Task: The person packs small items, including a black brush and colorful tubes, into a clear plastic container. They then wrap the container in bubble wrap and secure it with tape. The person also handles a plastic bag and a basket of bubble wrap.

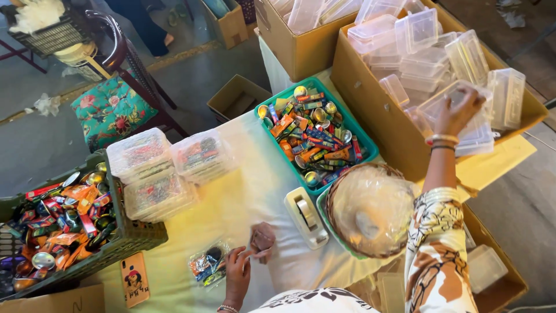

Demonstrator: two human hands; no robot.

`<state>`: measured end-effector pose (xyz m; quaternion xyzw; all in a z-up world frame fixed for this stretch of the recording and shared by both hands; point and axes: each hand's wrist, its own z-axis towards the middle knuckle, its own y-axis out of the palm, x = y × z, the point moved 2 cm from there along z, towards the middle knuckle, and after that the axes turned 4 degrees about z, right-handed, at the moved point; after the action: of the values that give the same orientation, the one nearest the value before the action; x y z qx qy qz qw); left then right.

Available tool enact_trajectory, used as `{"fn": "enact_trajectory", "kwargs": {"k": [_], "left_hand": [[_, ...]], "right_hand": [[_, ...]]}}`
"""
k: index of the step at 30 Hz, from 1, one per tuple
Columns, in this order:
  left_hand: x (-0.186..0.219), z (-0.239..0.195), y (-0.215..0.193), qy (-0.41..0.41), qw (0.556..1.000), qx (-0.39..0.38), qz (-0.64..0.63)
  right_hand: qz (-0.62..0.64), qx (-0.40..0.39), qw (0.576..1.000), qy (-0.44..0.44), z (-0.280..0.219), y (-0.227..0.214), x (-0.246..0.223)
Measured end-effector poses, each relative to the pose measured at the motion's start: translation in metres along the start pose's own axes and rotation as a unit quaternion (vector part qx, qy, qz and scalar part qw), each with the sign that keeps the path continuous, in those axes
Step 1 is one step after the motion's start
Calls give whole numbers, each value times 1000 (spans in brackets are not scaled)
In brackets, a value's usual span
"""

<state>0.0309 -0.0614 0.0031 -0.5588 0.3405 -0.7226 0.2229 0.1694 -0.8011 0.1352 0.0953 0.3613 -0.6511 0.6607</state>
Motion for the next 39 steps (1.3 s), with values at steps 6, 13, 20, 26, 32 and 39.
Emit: {"fn": "enact_trajectory", "kwargs": {"k": [6,13,20,26,32,39], "left_hand": [[-1,-5,9,-20,999,30,30],[-59,-48,30,-28,993,81,75],[-78,-74,28,-58,990,82,95],[-55,-52,23,-80,992,71,72],[19,-12,-4,-84,995,50,-17],[37,30,8,-106,971,-13,-212]], "right_hand": [[-83,-72,993,-47,54,97,-29],[-209,-105,971,-40,94,218,37],[-317,-159,935,7,99,239,46],[-312,-144,939,13,105,223,52],[-145,-59,986,-60,117,163,47],[211,-238,947,-56,94,49,-79]]}}
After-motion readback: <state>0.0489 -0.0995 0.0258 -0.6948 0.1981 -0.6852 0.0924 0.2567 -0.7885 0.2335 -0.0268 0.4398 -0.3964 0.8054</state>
